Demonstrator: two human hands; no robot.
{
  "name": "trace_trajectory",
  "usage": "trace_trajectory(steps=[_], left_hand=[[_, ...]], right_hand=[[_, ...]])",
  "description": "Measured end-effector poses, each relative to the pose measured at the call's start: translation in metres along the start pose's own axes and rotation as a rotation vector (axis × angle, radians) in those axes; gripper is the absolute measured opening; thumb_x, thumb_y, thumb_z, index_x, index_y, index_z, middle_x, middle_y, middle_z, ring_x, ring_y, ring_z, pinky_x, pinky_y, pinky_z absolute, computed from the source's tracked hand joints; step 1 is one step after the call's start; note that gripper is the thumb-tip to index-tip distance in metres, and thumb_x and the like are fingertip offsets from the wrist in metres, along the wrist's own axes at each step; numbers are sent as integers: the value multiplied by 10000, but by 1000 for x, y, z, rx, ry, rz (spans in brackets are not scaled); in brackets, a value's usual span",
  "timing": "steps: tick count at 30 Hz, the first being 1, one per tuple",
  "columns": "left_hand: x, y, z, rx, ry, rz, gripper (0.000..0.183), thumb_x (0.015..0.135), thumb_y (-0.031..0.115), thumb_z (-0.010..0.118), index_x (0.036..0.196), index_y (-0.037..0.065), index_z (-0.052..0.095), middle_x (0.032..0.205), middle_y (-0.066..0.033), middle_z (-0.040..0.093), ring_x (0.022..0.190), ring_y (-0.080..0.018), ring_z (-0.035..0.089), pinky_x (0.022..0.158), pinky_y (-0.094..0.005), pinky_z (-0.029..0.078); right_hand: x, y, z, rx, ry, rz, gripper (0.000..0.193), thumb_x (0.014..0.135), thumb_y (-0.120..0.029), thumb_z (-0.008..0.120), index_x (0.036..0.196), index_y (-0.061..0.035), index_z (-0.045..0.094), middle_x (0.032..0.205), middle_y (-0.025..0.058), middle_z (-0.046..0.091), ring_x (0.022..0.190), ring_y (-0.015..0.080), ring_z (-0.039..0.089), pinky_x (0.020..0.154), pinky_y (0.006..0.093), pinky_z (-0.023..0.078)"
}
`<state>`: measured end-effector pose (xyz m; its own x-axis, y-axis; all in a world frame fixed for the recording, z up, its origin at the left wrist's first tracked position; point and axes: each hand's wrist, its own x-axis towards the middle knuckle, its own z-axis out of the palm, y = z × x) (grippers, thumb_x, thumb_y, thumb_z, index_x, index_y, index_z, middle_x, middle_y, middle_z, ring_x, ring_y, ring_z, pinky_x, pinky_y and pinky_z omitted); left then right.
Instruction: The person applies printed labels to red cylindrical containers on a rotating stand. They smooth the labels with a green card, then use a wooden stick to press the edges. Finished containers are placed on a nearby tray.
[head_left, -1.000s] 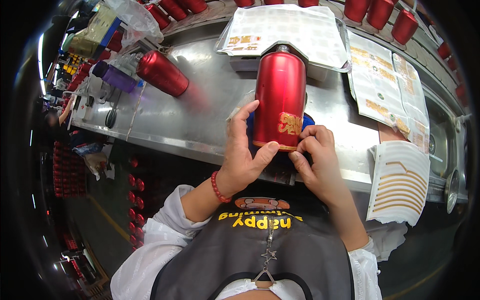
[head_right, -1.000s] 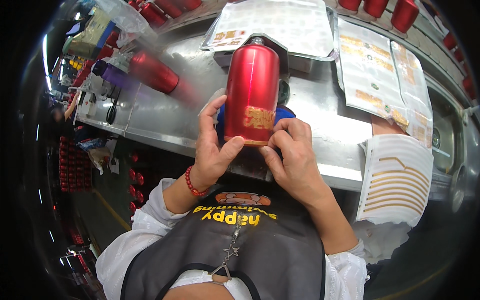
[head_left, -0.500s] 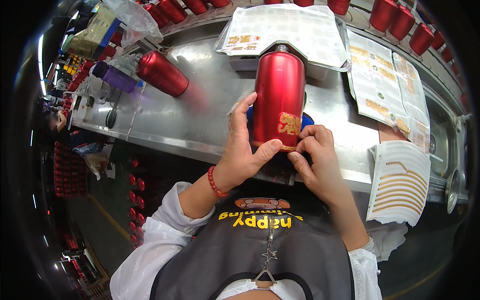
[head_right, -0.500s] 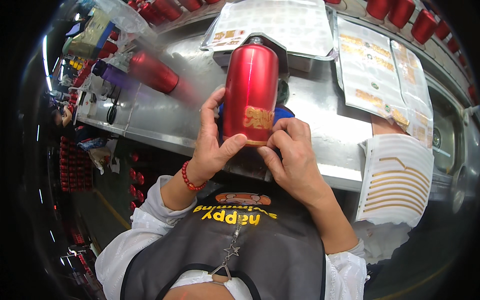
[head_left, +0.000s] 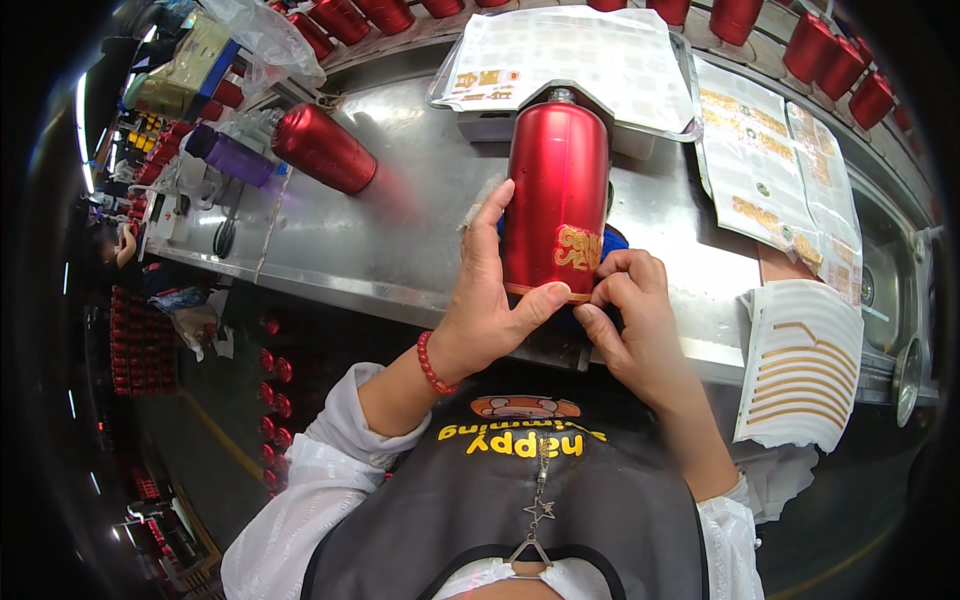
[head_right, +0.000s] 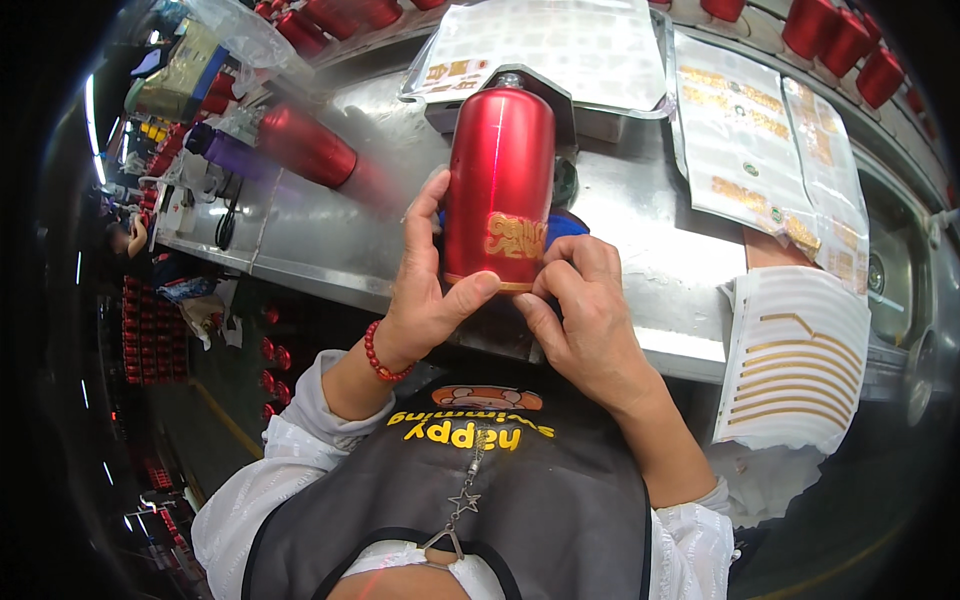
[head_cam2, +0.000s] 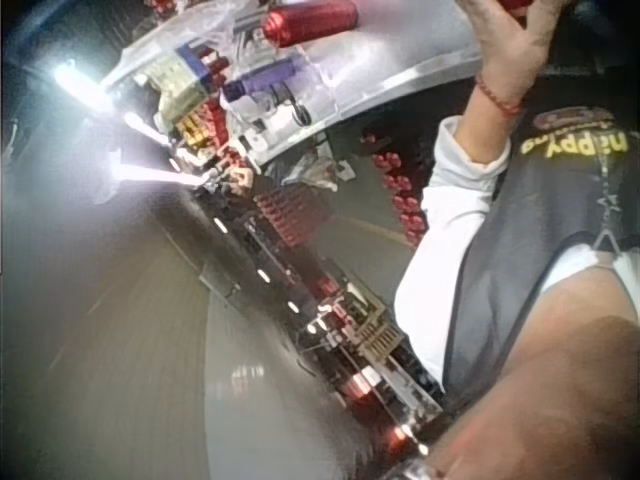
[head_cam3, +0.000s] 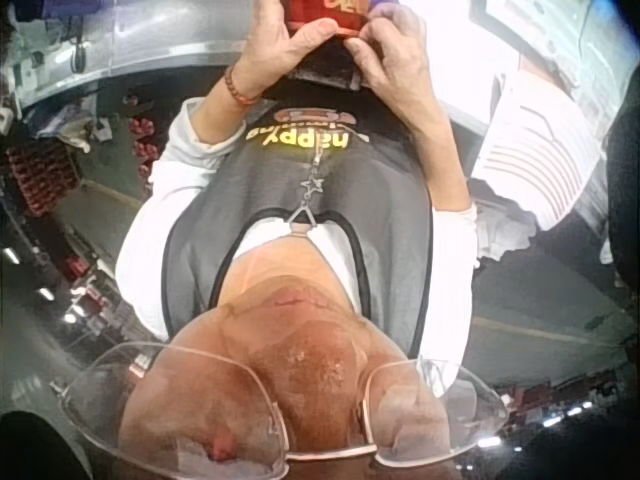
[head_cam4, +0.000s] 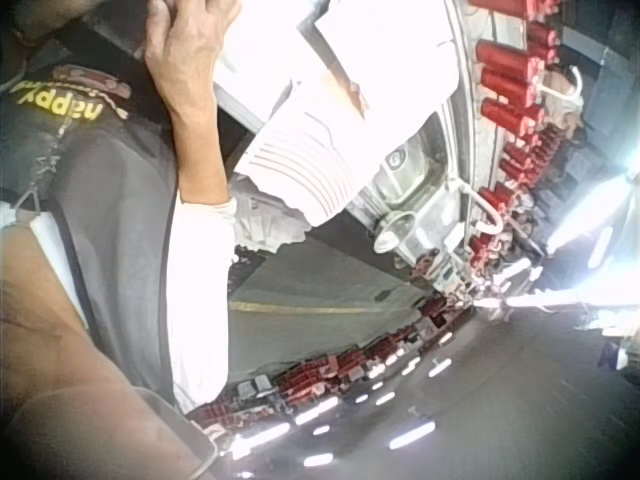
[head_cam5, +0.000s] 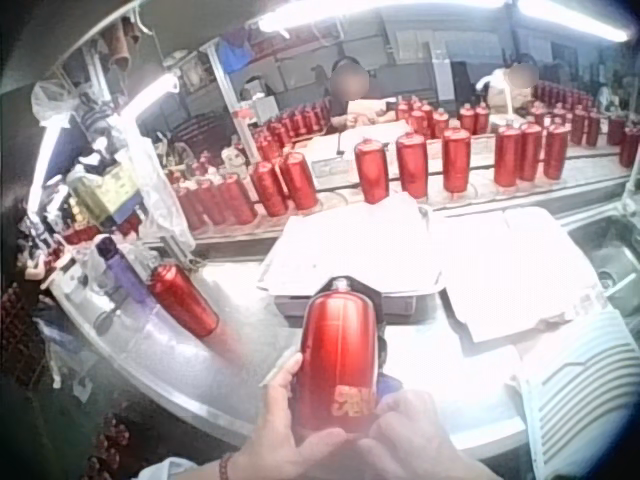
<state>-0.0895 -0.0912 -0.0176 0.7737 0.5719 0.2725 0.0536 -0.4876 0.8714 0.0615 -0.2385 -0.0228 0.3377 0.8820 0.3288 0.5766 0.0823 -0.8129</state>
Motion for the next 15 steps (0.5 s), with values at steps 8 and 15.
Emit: trace_trajectory(steps=[8,15], left_hand=[[2,5,7,-356,61,-79,976,872,337,771,1546,-47,178,1518,-233,301,1418,-325,312,1190,-422,247],[0,0,1,-38,6,-16,941,902,325,754,1547,-47,178,1527,-216,298,1426,-294,304,1196,-410,249]], right_hand=[[0,0,1,7,5,-4,176,849,-61,725,883,-29,555,1104,144,510,1076,323,476,950,403,400],[0,-1,0,-1,6,1,169,851,-58,719,882,-26,556,1105,145,512,1075,323,478,950,402,401]])
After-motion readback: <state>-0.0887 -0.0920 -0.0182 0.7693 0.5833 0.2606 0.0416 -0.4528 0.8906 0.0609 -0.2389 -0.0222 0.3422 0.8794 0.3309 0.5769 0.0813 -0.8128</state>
